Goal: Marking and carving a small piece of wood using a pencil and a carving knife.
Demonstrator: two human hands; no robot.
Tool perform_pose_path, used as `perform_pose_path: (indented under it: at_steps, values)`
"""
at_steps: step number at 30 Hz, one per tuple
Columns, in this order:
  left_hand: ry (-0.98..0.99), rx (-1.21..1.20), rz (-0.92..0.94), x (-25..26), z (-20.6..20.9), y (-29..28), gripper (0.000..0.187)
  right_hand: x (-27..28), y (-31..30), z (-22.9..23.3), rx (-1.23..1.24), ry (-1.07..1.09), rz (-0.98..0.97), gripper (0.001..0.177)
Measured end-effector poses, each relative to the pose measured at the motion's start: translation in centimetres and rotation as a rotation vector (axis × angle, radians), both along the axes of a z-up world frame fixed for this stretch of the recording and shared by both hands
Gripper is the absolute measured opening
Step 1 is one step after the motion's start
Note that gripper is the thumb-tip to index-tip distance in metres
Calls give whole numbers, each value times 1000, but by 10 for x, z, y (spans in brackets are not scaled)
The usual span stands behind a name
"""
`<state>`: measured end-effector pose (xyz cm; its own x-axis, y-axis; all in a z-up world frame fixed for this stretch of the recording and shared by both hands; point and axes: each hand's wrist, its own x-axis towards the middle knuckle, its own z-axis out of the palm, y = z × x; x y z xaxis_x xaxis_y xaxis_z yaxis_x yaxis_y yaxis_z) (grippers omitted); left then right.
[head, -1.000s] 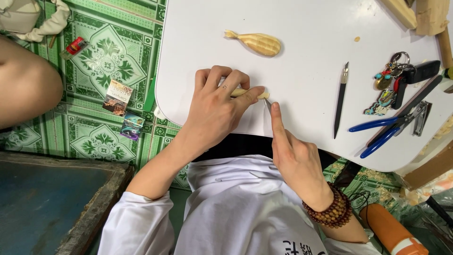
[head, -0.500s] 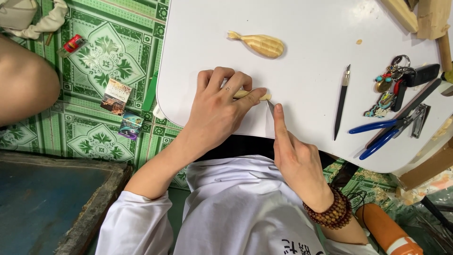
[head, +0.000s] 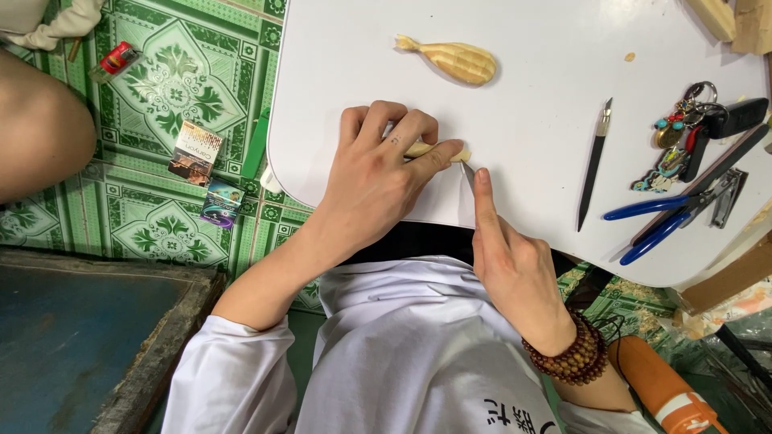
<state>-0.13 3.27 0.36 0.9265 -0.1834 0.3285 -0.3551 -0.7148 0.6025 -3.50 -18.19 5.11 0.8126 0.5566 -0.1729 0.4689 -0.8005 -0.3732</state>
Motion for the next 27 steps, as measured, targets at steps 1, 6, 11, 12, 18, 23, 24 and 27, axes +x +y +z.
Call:
perform_pose_path:
  at_steps: [1, 6, 11, 12, 18, 23, 24, 27]
  values:
    - [1, 0, -1, 0, -1, 0, 6, 0, 0, 0, 0, 1, -1, 62]
    - [-4, 12, -8, 0, -2, 1, 7, 0, 0, 0, -20, -12, 0, 60]
    - [1, 60, -24, -1, -2, 3, 14, -7, -9, -6, -117, 7, 41, 63]
    - [12, 120, -44, -1, -2, 4, 24, -9, -13, -9, -191, 43, 71, 68]
    - [-7, 149, -51, -1, -3, 4, 23, -5, -13, -9, -396, -122, 197, 68]
    - [-28, 166, -50, -2, -3, 4, 23, -4, -17, -8, -424, -63, 208, 77]
    - [-31, 173, -51, -1, -3, 4, 24, -4, -17, -9, -430, -61, 213, 78]
    - [-47, 172, -41, -2, -5, 4, 22, -5, -18, -10, -440, -113, 212, 77]
